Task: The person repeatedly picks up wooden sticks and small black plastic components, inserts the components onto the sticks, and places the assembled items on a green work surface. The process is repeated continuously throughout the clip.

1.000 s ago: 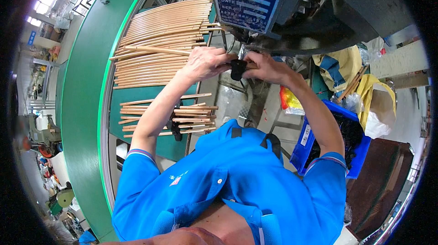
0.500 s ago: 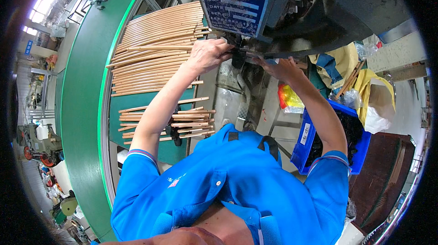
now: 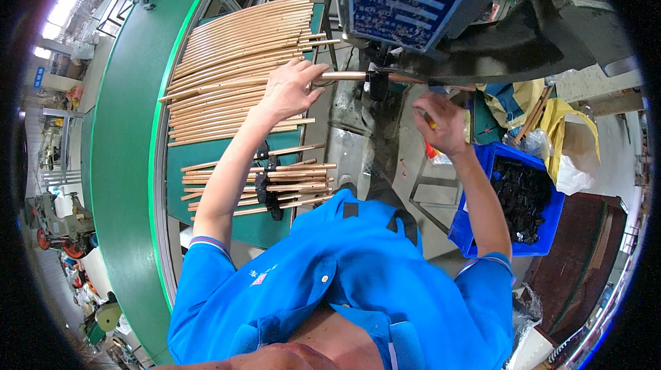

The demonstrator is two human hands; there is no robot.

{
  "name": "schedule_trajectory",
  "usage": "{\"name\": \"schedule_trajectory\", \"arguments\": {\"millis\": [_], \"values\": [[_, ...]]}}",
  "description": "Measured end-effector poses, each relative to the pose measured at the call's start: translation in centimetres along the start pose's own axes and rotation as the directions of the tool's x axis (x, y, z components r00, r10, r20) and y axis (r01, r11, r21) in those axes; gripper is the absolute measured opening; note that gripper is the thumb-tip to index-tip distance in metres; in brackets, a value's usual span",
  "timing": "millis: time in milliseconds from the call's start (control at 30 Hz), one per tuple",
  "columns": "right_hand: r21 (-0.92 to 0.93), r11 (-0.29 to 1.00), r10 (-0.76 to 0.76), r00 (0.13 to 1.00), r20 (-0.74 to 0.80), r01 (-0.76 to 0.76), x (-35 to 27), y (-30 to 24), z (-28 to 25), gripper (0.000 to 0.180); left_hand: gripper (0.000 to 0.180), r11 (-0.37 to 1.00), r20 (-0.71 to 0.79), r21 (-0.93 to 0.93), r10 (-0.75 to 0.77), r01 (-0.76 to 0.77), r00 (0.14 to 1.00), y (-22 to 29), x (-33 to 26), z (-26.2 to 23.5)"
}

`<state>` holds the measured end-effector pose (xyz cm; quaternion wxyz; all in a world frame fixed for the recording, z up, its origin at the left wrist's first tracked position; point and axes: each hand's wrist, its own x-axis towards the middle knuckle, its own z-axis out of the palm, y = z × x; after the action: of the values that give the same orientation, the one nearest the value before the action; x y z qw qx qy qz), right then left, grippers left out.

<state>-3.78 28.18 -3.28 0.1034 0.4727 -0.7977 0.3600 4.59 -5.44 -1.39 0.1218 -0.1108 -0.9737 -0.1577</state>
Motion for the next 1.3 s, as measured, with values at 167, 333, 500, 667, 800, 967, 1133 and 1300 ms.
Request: {"name": "schedule_trajectory", "arguments": {"millis": [167, 333, 500, 667, 800, 967, 1133, 1300], "values": [[-0.028, 0.947, 0.317, 0.946, -0.068, -0.32, -1.6, 8.1, 8.8, 0.02, 0.023, 0.999, -0.084, 0.005, 0.054, -0.054, 0.995, 2.9, 2.1, 2.6], [-0.356, 0.73, 0.646, 0.76, 0.08, -0.583, 4.3, 9.9, 11.5, 0.033, 0.02, 0.996, -0.092, 0.001, 0.085, -0.085, 0.992, 1.8, 2.1, 2.9], [-0.519, 0.646, 0.721, 0.671, 0.174, -0.56, 2.4, 16.4, 14.4, 0.05, 0.021, 1.0, 0.041, 0.006, -0.015, 0.015, 0.999, 1.5, 1.7, 2.2], [-0.367, 0.714, 0.678, 0.719, 0.152, -0.596, 0.4, 19.7, 13.8, 0.038, 0.018, 0.996, 0.115, -0.07, -0.038, 0.046, 0.993, 2.2, 2.4, 3.0], [0.019, 0.919, 0.393, 0.911, -0.129, -0.394, 0.7, 18.8, 14.3, 0.027, 0.014, 1.0, -0.002, -0.025, -0.001, 0.001, 1.0, 2.7, 2.1, 2.0], [-0.429, 0.838, 0.425, 0.896, 0.127, -0.337, 1.0, 18.8, 12.7, 0.036, 0.018, 0.998, -0.044, -0.056, -0.036, 0.033, 0.998, 1.5, -5.8, 0.7], [-0.278, 0.719, 0.653, 0.756, -0.044, -0.638, 2.1, 15.1, 12.7, 0.046, 0.016, 0.951, 0.039, -0.039, -0.304, 0.306, 0.952, -5.9, -26.0, 1.2], [-0.15, 0.76, 0.631, 0.773, -0.061, -0.632, 1.7, 16.4, 13.3, 0.045, 0.023, 0.928, 0.188, -0.074, -0.346, 0.365, 0.919, -8.4, -35.1, 2.0]]}}
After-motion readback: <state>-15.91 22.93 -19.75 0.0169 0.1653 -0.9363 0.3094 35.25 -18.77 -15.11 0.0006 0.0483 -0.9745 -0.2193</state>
